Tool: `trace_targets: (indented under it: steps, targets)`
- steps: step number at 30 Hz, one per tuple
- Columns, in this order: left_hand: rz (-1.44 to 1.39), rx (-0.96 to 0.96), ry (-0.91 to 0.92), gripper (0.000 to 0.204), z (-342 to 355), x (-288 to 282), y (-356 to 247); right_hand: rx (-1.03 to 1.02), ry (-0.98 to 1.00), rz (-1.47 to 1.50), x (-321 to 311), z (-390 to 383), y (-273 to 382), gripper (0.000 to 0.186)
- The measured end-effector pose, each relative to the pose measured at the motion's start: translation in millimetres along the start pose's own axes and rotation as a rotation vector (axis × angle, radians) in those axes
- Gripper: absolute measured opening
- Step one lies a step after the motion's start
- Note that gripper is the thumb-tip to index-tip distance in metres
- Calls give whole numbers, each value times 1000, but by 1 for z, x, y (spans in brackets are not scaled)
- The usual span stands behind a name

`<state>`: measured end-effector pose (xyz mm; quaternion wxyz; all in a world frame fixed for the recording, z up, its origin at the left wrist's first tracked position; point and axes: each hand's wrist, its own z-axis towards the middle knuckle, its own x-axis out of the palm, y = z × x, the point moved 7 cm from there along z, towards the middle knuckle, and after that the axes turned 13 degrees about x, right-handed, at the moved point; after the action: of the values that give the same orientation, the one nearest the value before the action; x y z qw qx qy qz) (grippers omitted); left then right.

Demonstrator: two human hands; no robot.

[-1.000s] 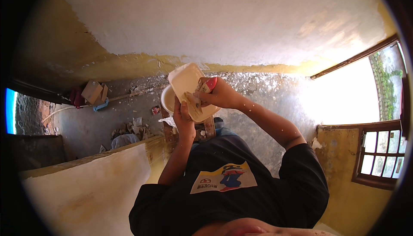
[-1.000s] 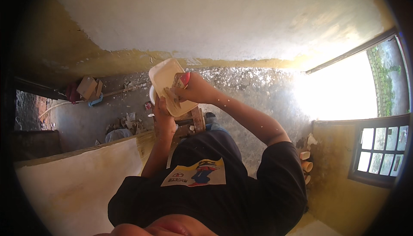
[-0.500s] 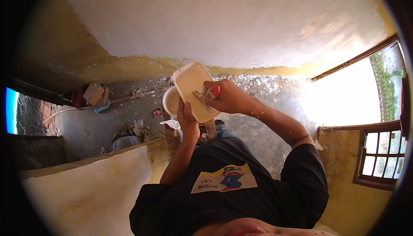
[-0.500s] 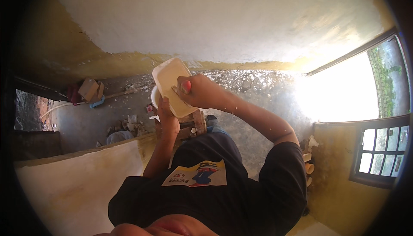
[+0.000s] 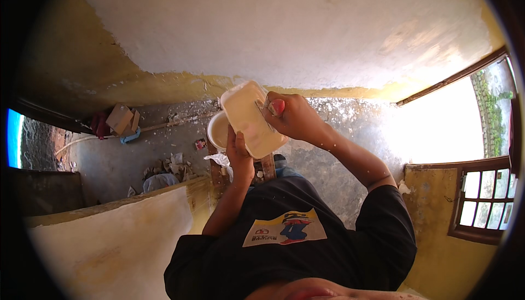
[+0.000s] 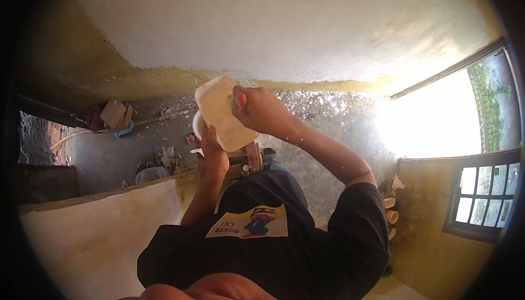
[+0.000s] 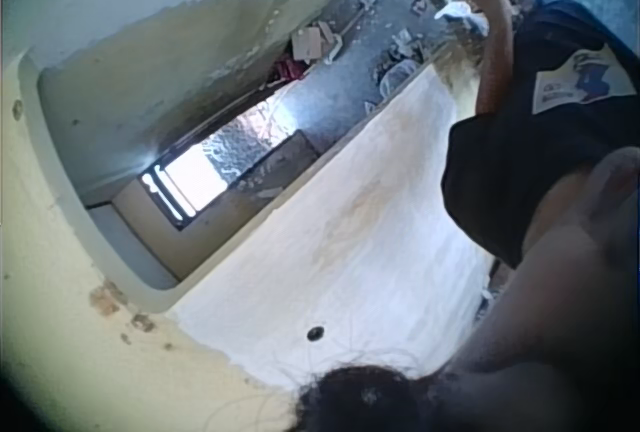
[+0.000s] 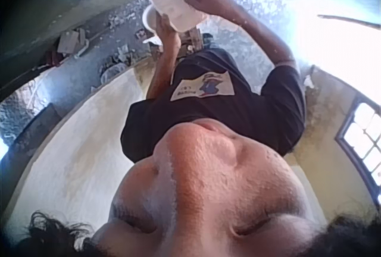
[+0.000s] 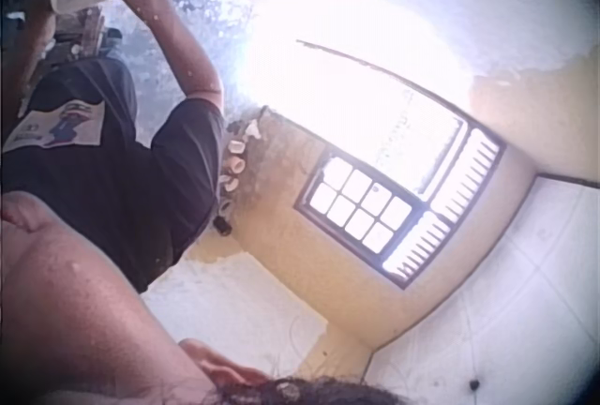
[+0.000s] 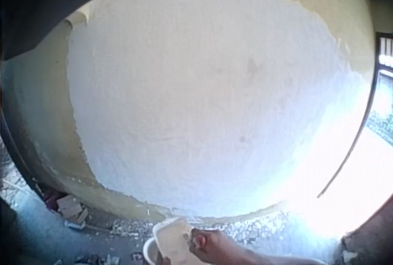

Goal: The person paints a wall using a brush after dipping it into a small container of white paint.

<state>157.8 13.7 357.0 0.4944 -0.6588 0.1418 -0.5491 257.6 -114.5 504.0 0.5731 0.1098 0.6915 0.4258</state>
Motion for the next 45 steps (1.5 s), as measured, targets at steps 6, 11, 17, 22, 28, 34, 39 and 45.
trace_targets:
  steps: [6, 11, 17, 22, 28, 34, 39, 45]
  targets:
    - [-9, -46, -1, 60, -3, -3, 7, 146, -37, 54, -8, 26, -10, 22]
    - [20, -34, 32, 63, -3, -3, 5, 277, -23, 362, 4, 35, -42, 23]
    - [116, 25, 11, 58, 3, -7, 2, 274, -27, 625, 27, 27, -43, 22]
    - [74, -11, 46, 63, 2, -6, 3, 210, 46, 647, 48, 20, -37, 21]
    - [56, -41, 9, 62, 3, -5, 3, 177, 222, 461, 43, 13, -25, 20]
    - [52, -13, 28, 60, 3, -10, 8, 118, 216, 372, 36, 14, -15, 21]
    - [28, -7, 26, 59, -1, -2, 4, -111, 80, 168, 22, 18, 5, 21]
    - [61, 38, 3, 57, 1, -5, 1, -366, 74, -123, 30, 4, 21, 20]
